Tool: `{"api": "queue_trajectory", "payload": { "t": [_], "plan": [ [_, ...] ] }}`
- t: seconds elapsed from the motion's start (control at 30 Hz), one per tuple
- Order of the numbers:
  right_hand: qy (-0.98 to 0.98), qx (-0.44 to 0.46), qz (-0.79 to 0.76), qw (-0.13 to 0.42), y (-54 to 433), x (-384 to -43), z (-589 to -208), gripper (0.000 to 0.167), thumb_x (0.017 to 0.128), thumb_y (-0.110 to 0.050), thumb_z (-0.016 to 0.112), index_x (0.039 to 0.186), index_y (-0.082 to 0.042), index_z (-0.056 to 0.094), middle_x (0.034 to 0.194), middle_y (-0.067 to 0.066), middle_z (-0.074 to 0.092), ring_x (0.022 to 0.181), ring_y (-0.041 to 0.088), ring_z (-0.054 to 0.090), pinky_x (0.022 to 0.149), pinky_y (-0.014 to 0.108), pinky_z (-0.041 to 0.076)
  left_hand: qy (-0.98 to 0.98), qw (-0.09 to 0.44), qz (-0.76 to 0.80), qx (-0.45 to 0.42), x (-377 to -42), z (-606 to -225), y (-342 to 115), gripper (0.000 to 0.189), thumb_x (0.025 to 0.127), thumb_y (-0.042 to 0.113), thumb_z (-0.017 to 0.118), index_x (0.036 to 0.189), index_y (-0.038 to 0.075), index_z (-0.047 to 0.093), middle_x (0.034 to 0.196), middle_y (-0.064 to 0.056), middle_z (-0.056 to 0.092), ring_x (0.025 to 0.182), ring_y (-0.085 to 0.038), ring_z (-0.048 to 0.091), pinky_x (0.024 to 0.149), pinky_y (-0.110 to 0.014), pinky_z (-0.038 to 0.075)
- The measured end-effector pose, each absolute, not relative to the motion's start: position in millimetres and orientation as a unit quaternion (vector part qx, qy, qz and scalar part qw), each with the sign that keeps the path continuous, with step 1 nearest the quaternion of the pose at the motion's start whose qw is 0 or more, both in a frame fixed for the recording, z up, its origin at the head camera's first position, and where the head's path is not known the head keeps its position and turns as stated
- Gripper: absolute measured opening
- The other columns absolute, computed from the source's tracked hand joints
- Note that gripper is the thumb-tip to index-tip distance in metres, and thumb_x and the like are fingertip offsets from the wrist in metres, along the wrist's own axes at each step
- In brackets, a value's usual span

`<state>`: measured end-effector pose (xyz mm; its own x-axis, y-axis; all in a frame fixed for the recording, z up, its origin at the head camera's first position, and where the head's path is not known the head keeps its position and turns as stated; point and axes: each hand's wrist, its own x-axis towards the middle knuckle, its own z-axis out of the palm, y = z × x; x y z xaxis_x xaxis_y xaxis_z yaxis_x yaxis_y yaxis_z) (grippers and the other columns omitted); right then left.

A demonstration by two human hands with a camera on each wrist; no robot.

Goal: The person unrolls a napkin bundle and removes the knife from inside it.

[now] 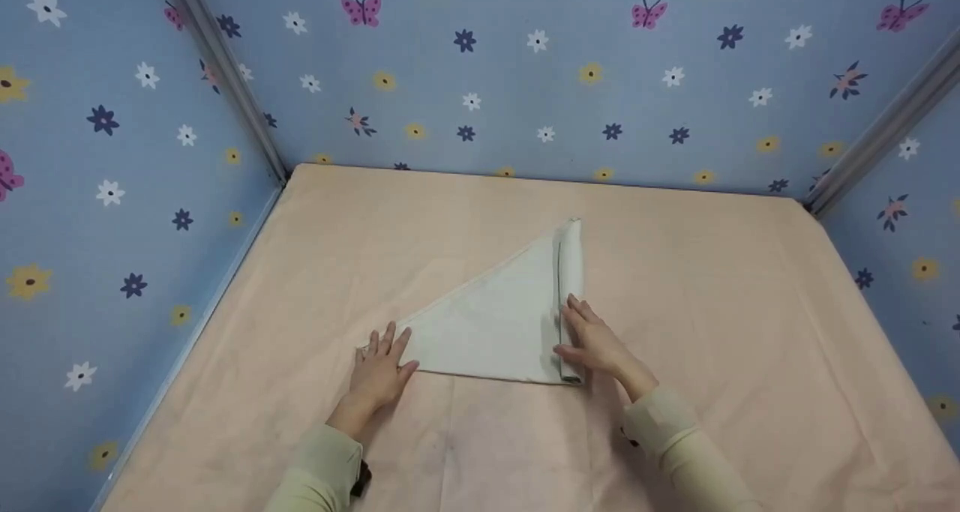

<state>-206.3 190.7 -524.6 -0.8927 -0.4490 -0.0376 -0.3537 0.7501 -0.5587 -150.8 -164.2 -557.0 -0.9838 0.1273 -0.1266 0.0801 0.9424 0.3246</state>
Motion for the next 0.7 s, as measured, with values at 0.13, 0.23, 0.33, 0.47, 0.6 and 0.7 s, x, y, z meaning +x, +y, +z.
{"api": "queue_trajectory", "payload": {
  "t": [0.13, 0.23, 0.33, 0.47, 0.6, 0.7],
  "plan": [
    [0.935, -0.216, -0.27, 0.076, 182.3, -207.6, -527.0, 0.069, 0.079, -0.025, 0.068, 0.134, 0.0, 0.035, 0.143, 0.019, 0.018, 0.13, 0.038, 0.013, 0.101, 0.054, 0.018, 0.983, 0.075, 0.162, 0.053, -150.7, -557.1, -163.7, 0.057, 0.093, 0.038, 0.042, 0.139, 0.008, 0.028, 0.145, -0.019, 0.014, 0.129, -0.044, 0.009, 0.098, -0.062, 0.011],
    [0.939, -0.213, -0.258, 0.08, 176.7, -208.8, -528.9, 0.069, 0.079, -0.028, 0.067, 0.135, -0.002, 0.035, 0.144, 0.018, 0.016, 0.131, 0.036, 0.011, 0.1, 0.057, 0.017, 0.982, 0.076, 0.164, 0.053, -150.8, -556.9, -163.3, 0.057, 0.092, 0.038, 0.042, 0.139, 0.008, 0.028, 0.145, -0.019, 0.014, 0.129, -0.044, 0.01, 0.098, -0.062, 0.011],
    [0.942, -0.209, -0.246, 0.089, 171.8, -210.3, -530.7, 0.069, 0.08, -0.031, 0.066, 0.136, -0.005, 0.035, 0.146, 0.016, 0.014, 0.132, 0.035, 0.007, 0.1, 0.058, 0.013, 0.982, 0.078, 0.162, 0.052, -150.9, -556.6, -163.3, 0.058, 0.092, 0.038, 0.042, 0.14, 0.008, 0.027, 0.145, -0.019, 0.014, 0.129, -0.044, 0.009, 0.098, -0.062, 0.011],
    [0.948, -0.203, -0.223, 0.1, 166.9, -212.3, -533.3, 0.07, 0.08, -0.035, 0.065, 0.136, -0.007, 0.034, 0.147, 0.013, 0.009, 0.132, 0.035, 0.002, 0.099, 0.06, 0.009, 0.982, 0.079, 0.163, 0.048, -150.8, -556.8, -163.5, 0.058, 0.092, 0.038, 0.042, 0.14, 0.009, 0.027, 0.145, -0.018, 0.013, 0.129, -0.043, 0.009, 0.098, -0.061, 0.01],
    [0.954, -0.197, -0.2, 0.104, 164.9, -213.1, -535.5, 0.072, 0.08, -0.038, 0.064, 0.137, -0.006, 0.033, 0.147, 0.012, 0.006, 0.132, 0.035, -0.001, 0.099, 0.06, 0.007, 0.982, 0.079, 0.164, 0.046, -151.3, -557.3, -164.1, 0.058, 0.092, 0.038, 0.042, 0.14, 0.01, 0.026, 0.145, -0.018, 0.013, 0.129, -0.043, 0.008, 0.099, -0.061, 0.009],
    [0.96, -0.19, -0.178, 0.106, 164.6, -212.9, -536.8, 0.073, 0.08, -0.039, 0.063, 0.137, -0.006, 0.033, 0.148, 0.012, 0.006, 0.133, 0.035, -0.001, 0.1, 0.06, 0.006, 0.982, 0.078, 0.166, 0.044, -151.7, -557.6, -164.8, 0.058, 0.092, 0.038, 0.042, 0.14, 0.01, 0.026, 0.145, -0.017, 0.013, 0.129, -0.043, 0.008, 0.099, -0.061, 0.008]
  ]
}}
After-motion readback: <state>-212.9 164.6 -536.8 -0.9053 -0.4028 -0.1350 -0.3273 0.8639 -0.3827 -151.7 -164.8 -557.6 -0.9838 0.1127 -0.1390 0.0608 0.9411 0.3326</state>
